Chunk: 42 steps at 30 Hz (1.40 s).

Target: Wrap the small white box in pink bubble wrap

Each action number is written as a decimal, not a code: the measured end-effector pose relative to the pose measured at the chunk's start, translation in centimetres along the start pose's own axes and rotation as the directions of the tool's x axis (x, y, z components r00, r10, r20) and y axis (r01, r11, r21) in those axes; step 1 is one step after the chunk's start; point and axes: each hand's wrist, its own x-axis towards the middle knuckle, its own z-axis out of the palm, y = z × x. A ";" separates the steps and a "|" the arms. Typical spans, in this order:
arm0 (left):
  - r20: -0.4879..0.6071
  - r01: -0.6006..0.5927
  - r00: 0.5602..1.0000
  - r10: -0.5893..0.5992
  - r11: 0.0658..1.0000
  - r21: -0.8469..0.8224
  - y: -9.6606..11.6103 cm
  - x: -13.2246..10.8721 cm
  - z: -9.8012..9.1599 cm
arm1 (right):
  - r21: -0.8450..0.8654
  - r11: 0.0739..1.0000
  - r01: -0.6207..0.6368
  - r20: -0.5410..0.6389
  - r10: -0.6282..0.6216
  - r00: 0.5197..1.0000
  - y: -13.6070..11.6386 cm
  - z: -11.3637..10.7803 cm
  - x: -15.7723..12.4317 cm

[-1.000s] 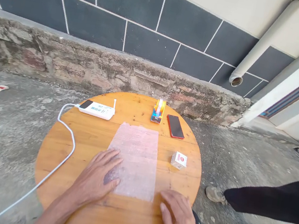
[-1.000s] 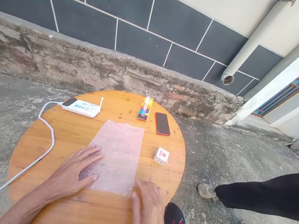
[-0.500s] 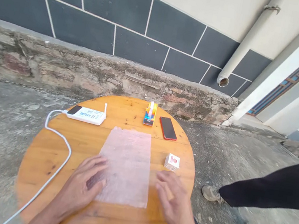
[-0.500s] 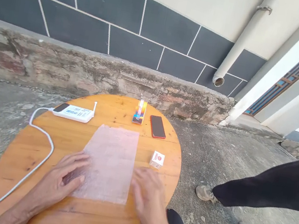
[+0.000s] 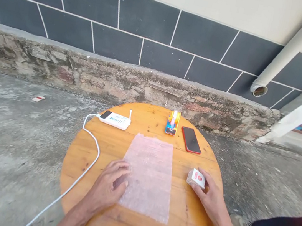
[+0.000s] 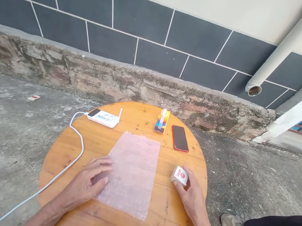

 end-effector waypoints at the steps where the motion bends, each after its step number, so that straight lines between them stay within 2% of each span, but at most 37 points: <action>1: -0.001 0.008 1.000 -0.008 1.000 -0.010 0.0 0.0 0.0 | 0.006 1.000 -0.009 0.008 0.009 1.000 -0.6 0.1 -0.2; 5: -0.009 0.018 1.000 -0.018 0.999 -0.049 -0.2 0.0 0.0 | 0.089 0.995 0.054 0.124 -0.065 0.990 -5.4 2.1 -1.2; 8: -0.020 0.017 1.000 -0.018 0.998 -0.060 -0.4 -0.1 0.1 | 0.074 0.982 0.176 0.167 -0.186 0.968 -9.4 5.0 -1.3; 10: -0.023 0.010 1.000 -0.011 0.998 -0.059 -0.6 -0.1 0.3 | 0.090 0.968 0.236 0.210 -0.250 0.945 -11.1 6.9 -1.0; 14: -0.032 -0.012 0.999 0.011 0.999 -0.046 -0.8 -0.1 0.6 | 0.134 0.954 0.269 0.258 -0.296 0.920 -11.5 9.6 0.0; 18: -0.050 -0.028 0.998 0.026 0.999 -0.027 -0.9 -0.1 0.8 | 0.087 0.954 0.287 0.263 -0.300 0.917 -10.5 10.7 0.5; 30: -0.030 -0.035 0.999 0.035 0.999 -0.002 -0.9 -0.1 0.8 | 0.014 0.933 0.360 0.272 -0.350 0.896 -10.0 11.1 0.2; 33: -0.034 -0.043 0.999 0.043 0.999 0.004 -1.0 -0.1 0.8 | 0.004 0.917 0.398 0.283 -0.383 0.879 -9.9 10.8 0.3; 36: -0.043 -0.044 0.998 0.045 0.999 0.003 -1.0 -0.1 0.8 | -0.024 0.886 0.463 0.248 -0.444 0.861 -10.2 9.1 -0.1; 39: -0.042 -0.048 0.998 0.047 0.999 -0.007 -0.9 -0.1 0.7 | -0.119 0.856 0.504 0.205 -0.475 0.856 -10.9 6.5 -2.1; 42: -0.035 -0.046 0.998 0.045 0.999 -0.015 -0.8 -0.2 0.6 | -0.131 0.824 0.551 0.380 -0.471 0.796 -11.5 5.1 -5.5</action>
